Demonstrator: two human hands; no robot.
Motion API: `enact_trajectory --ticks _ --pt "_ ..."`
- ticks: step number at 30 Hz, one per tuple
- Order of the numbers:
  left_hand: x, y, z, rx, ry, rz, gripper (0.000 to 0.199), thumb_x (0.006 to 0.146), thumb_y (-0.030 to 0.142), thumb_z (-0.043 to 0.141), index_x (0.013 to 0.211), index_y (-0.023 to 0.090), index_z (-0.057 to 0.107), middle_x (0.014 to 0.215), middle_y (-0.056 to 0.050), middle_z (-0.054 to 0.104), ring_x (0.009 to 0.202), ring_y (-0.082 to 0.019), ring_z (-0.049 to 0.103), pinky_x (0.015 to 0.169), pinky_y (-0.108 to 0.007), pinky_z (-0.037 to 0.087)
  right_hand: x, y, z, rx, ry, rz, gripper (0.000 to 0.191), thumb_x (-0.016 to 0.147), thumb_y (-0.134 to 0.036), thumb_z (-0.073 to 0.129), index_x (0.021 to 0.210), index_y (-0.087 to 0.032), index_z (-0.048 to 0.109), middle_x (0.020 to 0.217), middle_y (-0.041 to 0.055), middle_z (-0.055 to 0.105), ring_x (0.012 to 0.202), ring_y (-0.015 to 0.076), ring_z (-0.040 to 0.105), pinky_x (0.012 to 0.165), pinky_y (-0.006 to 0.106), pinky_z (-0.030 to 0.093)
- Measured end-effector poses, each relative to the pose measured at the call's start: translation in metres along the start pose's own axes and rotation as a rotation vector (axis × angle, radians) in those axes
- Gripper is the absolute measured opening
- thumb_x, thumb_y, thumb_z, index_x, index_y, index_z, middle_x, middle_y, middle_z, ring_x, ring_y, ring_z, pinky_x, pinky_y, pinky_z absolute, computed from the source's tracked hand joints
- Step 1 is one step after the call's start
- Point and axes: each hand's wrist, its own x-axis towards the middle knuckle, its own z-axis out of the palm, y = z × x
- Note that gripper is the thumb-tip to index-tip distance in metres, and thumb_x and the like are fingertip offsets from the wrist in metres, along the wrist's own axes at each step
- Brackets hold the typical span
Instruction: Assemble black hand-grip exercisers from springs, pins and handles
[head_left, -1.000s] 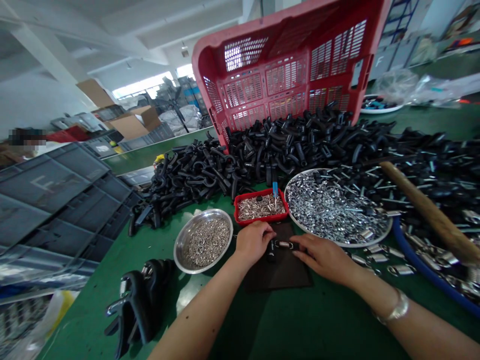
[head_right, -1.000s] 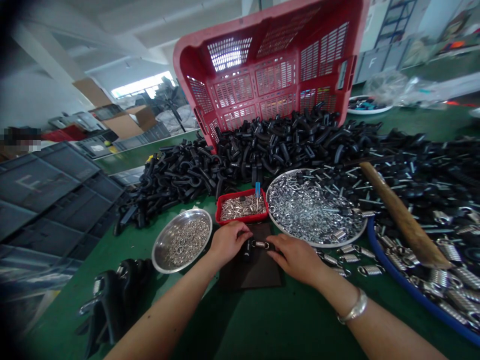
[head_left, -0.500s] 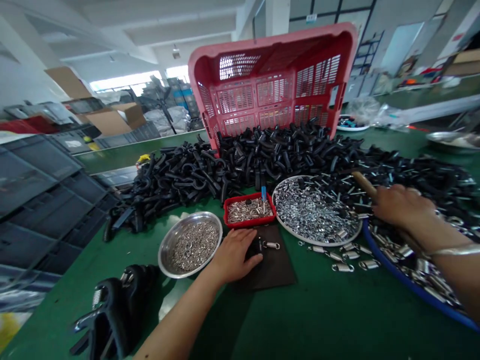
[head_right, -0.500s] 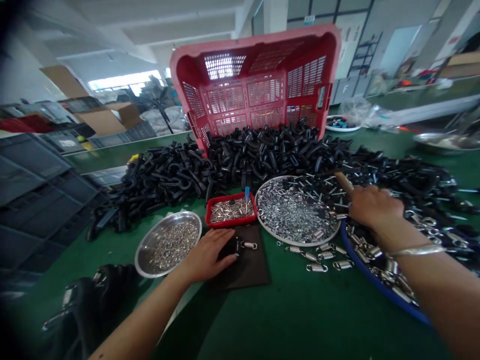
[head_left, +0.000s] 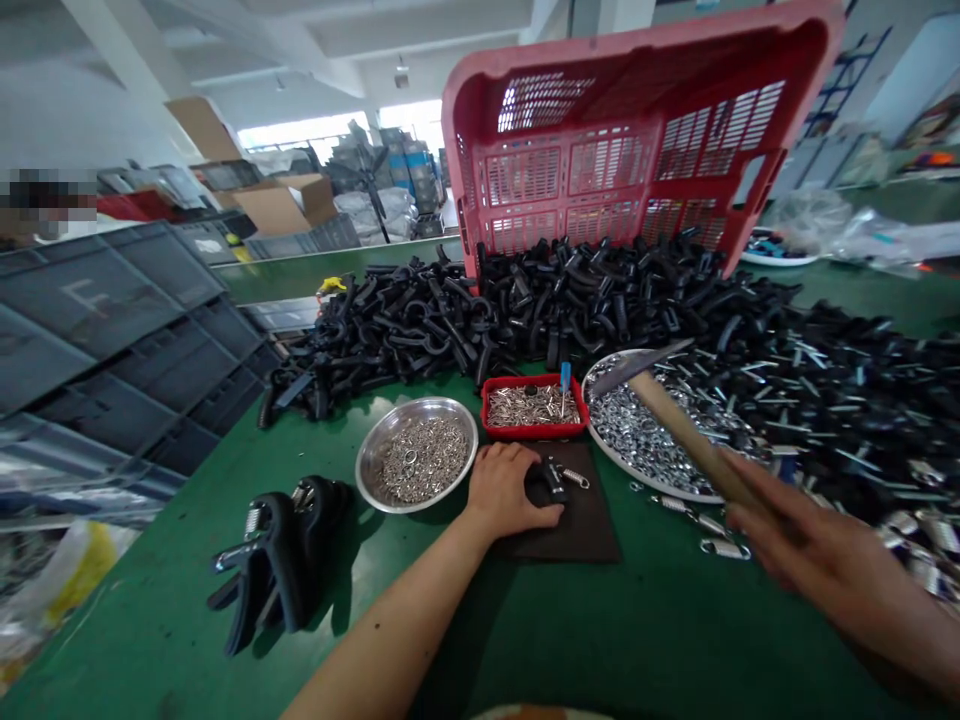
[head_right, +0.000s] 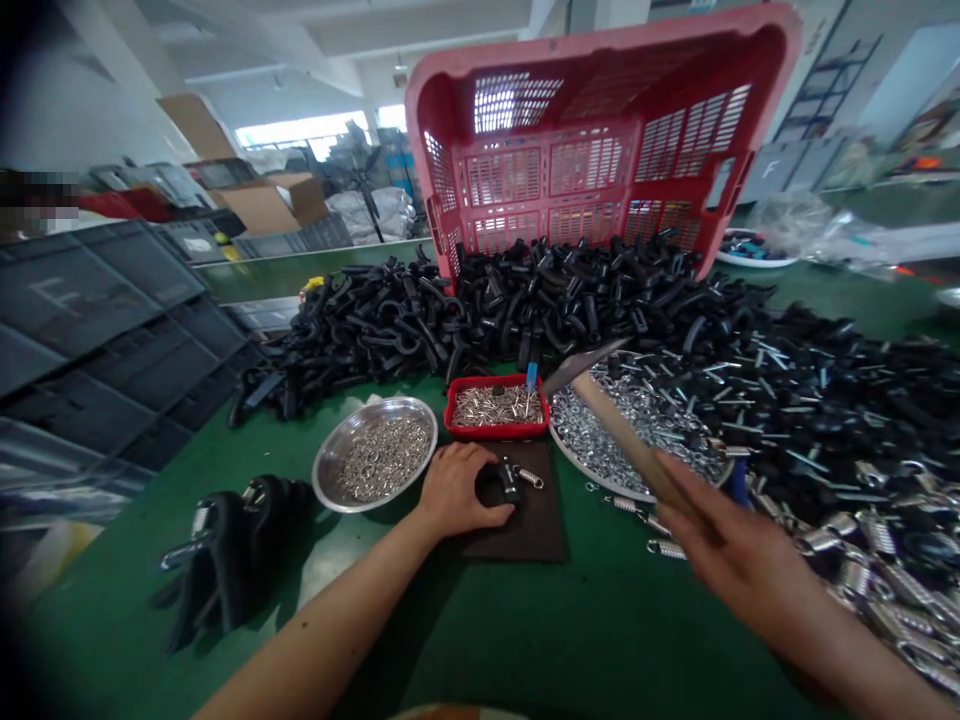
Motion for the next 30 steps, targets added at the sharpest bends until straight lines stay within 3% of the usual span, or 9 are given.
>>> enact_trajectory --ticks 3,5,11,14,18,21,25,27,30 --pt "0.0 -0.001 0.0 0.001 0.001 -0.011 0.058 0.049 0.057 0.065 0.095 0.021 0.056 0.094 -0.005 0.057 0.092 -0.025 0.047 0.088 -0.04 0.033 -0.017 -0.017 0.02 -0.099 -0.225 -0.27 0.051 0.082 -0.029 0.048 0.132 -0.031 0.037 0.11 0.0042 0.063 0.087 0.0206 0.064 0.067 0.029 0.055" --pt "0.0 -0.001 0.001 -0.001 0.008 -0.018 0.058 0.049 0.057 0.065 0.094 0.021 0.056 0.093 -0.005 0.057 0.092 -0.026 0.047 0.089 -0.04 0.032 -0.018 -0.021 0.021 -0.154 -0.275 -0.333 0.053 0.083 -0.024 0.045 0.134 -0.031 0.032 0.112 0.0027 0.062 0.091 0.0203 0.063 0.07 0.028 0.055" --pt "-0.002 -0.002 0.004 -0.013 0.026 -0.022 0.06 0.048 0.058 0.065 0.094 0.021 0.056 0.093 -0.005 0.057 0.092 -0.026 0.048 0.091 -0.041 0.03 -0.017 -0.035 0.008 -0.252 -0.053 -0.429 0.063 0.084 -0.025 0.046 0.14 -0.025 0.017 0.113 0.007 0.061 0.086 0.0202 0.064 0.07 0.026 0.055" --pt "-0.001 -0.003 0.004 -0.006 0.025 -0.026 0.06 0.048 0.058 0.065 0.094 0.02 0.056 0.092 -0.006 0.057 0.092 -0.026 0.048 0.091 -0.041 0.03 -0.021 -0.033 0.016 -0.195 -0.174 -0.422 0.06 0.084 -0.021 0.045 0.139 -0.028 0.021 0.107 0.0044 0.064 0.083 0.0184 0.065 0.065 0.024 0.055" --pt "-0.001 -0.003 0.001 0.001 0.0 -0.002 0.059 0.049 0.057 0.066 0.095 0.021 0.055 0.093 -0.005 0.057 0.092 -0.025 0.049 0.089 -0.041 0.033 -0.025 -0.021 0.018 -0.047 -0.26 -0.169 0.052 0.084 -0.03 0.047 0.134 -0.03 0.033 0.11 0.0048 0.063 0.084 0.0203 0.065 0.07 0.029 0.055" --pt "-0.004 -0.001 0.001 0.004 0.012 -0.008 0.058 0.053 0.055 0.065 0.098 0.02 0.053 0.096 -0.006 0.057 0.095 -0.026 0.05 0.089 -0.041 0.034 -0.015 -0.003 0.002 0.168 -0.258 0.227 0.055 0.082 -0.042 0.045 0.134 -0.029 0.031 0.081 0.0046 0.068 0.05 0.0168 0.061 0.045 0.027 0.052" --pt "-0.008 0.007 0.001 -0.15 0.024 -0.152 0.058 0.061 0.054 0.062 0.104 0.019 0.046 0.091 -0.005 0.059 0.082 -0.023 0.056 0.077 -0.038 0.042 0.025 0.044 -0.031 0.447 -0.039 0.676 0.059 0.076 -0.048 0.051 0.13 -0.03 0.034 0.064 0.0053 0.065 0.038 0.0181 0.054 0.035 0.029 0.044" --pt "-0.009 0.012 -0.001 -0.3 0.037 -0.244 0.059 0.061 0.057 0.061 0.103 0.02 0.043 0.085 -0.003 0.059 0.072 -0.019 0.057 0.067 -0.033 0.045 0.045 0.067 -0.041 0.513 0.09 0.754 0.048 0.074 -0.049 0.052 0.119 -0.034 0.047 0.073 0.0085 0.067 0.048 0.022 0.06 0.039 0.031 0.046" --pt "-0.007 0.02 -0.009 -0.466 0.153 -0.313 0.058 0.059 0.057 0.064 0.098 0.021 0.042 0.088 -0.002 0.058 0.075 -0.017 0.057 0.066 -0.03 0.046 0.058 0.07 -0.031 0.699 0.228 0.596 0.042 0.079 -0.057 0.036 0.114 -0.04 0.052 0.107 0.0084 0.063 0.082 0.0277 0.064 0.051 0.036 0.05"
